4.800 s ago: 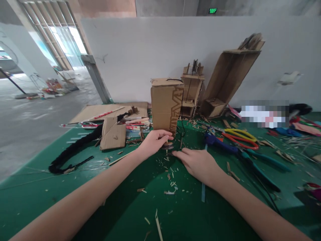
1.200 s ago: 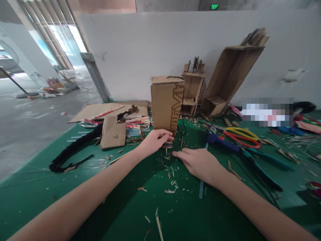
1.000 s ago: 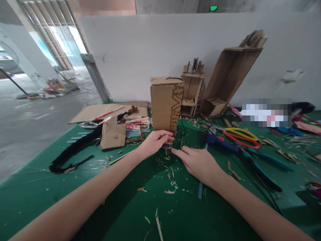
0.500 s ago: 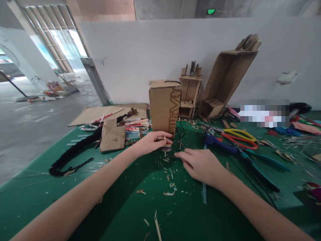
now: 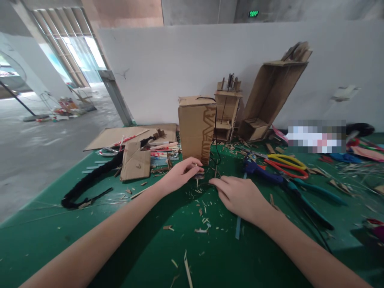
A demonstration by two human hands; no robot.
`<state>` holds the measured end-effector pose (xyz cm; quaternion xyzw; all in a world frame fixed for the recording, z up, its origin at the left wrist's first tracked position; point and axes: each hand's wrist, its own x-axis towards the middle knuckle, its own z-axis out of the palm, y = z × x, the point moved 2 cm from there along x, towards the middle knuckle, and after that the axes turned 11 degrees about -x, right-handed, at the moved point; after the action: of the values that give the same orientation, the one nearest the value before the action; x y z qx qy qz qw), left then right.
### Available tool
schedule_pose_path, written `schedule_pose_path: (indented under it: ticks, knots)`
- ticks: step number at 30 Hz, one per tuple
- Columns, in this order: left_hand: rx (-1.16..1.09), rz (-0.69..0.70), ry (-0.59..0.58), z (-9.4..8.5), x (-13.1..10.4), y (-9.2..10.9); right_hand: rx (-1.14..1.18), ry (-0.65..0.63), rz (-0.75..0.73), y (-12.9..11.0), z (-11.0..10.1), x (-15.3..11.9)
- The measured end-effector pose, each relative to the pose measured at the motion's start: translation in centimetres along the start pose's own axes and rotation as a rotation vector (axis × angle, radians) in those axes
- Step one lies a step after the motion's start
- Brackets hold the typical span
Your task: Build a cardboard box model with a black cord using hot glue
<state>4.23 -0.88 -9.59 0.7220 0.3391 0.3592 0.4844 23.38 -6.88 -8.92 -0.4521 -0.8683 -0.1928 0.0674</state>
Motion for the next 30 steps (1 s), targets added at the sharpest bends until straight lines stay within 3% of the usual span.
schedule_pose_path:
  ticks: [4, 11, 18, 22, 30]
  knots:
    - [0.228, 0.106, 0.025, 0.4, -0.5, 0.4, -0.009, 0.047, 0.022, -0.2, -0.1, -0.1]
    - [0.4, 0.154, -0.102, 1.1, -1.7, 1.0, 0.177, 0.114, 0.118, -0.7, 0.6, 0.8]
    - [0.337, 0.066, -0.05, 1.7, -2.3, 0.7, 0.195, 0.172, 0.101, -0.8, 0.7, 1.2]
    - [0.434, 0.131, 0.042, 2.0, -2.3, 0.6, 0.239, 0.248, 0.155, -0.6, 1.0, 1.1]
    - [0.617, 0.234, 0.049, 2.5, -2.3, 0.4, 0.261, 0.315, 0.109, -1.0, 0.9, 1.0]
